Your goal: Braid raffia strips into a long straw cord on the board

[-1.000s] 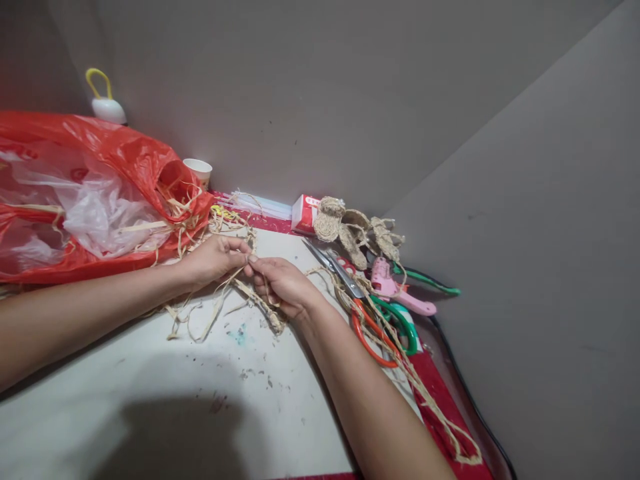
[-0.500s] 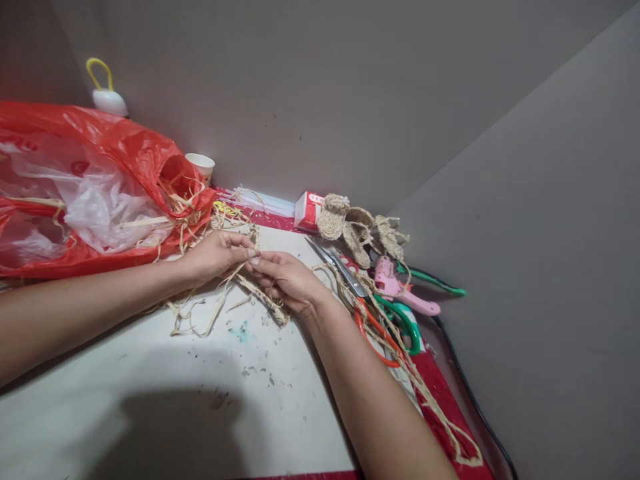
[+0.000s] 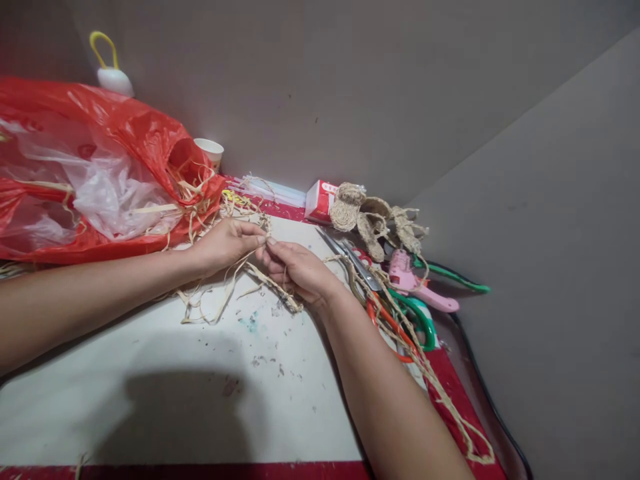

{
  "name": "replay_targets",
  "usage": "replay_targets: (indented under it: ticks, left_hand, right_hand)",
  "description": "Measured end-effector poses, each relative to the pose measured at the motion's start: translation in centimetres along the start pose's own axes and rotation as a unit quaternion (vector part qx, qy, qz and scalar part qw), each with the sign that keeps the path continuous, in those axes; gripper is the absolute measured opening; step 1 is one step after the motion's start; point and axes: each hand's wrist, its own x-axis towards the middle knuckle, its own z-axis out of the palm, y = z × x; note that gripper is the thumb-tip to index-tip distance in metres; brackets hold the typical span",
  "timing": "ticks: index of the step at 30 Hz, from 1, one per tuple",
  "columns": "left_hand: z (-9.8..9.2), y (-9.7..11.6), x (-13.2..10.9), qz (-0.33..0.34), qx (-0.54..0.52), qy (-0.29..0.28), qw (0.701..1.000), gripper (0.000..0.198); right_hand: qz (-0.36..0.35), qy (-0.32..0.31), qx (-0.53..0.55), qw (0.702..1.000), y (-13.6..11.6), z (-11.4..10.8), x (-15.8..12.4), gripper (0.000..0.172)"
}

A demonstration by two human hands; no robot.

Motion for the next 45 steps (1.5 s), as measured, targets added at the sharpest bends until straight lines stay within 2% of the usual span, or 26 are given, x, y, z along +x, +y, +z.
replay_targets:
  ticks: [4, 10, 13, 18, 20, 24, 26, 28, 32, 36, 39, 45]
  left_hand:
    - [0.1, -0.3, 0.1, 0.009, 0.006, 0.011, 1.0, 0.017]
    - [0.0, -0.2, 0.0, 0.016, 0.02, -0.014, 1.0, 0.023]
    - [-0.2, -0.1, 0.0, 0.011, 0.038, -0.024, 0.999, 0.022]
    - [-0.7, 0.6, 0.1, -0.02, 0.116, -0.08, 0.99, 0.019]
    - [-0.9, 1.3, 0.1, -0.02, 0.185, -0.1, 0.977, 0.02]
    - [-1.6, 2.7, 0.0, 0.026, 0.34, -0.118, 0.933, 0.024]
    - [-1.9, 3.0, 0.1, 0.029, 0.376, -0.119, 0.919, 0.025]
    - [-2.1, 3.1, 0.1, 0.012, 0.364, -0.122, 0.923, 0.023]
    - [-1.6, 3.1, -0.1, -0.061, 0.268, -0.127, 0.953, 0.018]
    - [-0.5, 2.9, -1.0, -0.111, 0.223, -0.116, 0.962, 0.016]
    - [0.2, 2.5, -1.6, -0.115, 0.216, -0.116, 0.963, 0.014]
    - [0.9, 1.8, -2.3, -0.09, 0.258, -0.086, 0.958, 0.011]
  right_hand:
    - [0.003, -0.013, -0.002, 1.0, 0.0, -0.1, -0.1, 0.03]
    - [-0.017, -0.048, 0.065, 0.997, 0.5, -0.4, 0.2, 0.024]
    - [-0.031, -0.017, 0.064, 0.997, 0.6, -0.1, 0.4, 0.024]
    - [-0.036, 0.102, -0.015, 0.994, 0.5, 0.9, 0.3, 0.023]
    - [-0.034, 0.124, -0.033, 0.991, 0.6, 1.1, 0.3, 0.024]
    - [-0.044, 0.142, -0.049, 0.988, 1.1, 1.5, 0.4, 0.027]
    - [-0.046, 0.147, -0.055, 0.987, 1.2, 1.7, 0.4, 0.026]
    - [-0.045, 0.157, -0.058, 0.985, 1.2, 2.0, 0.4, 0.024]
    - [-0.042, 0.172, -0.043, 0.983, 0.8, 2.7, 0.0, 0.02]
    - [-0.042, 0.14, -0.013, 0.989, 0.9, 2.9, -0.3, 0.032]
    - [-0.046, 0.125, 0.012, 0.991, 1.2, 2.7, -0.3, 0.039]
    - [-0.061, 0.109, 0.051, 0.991, 1.7, 2.8, 0.1, 0.038]
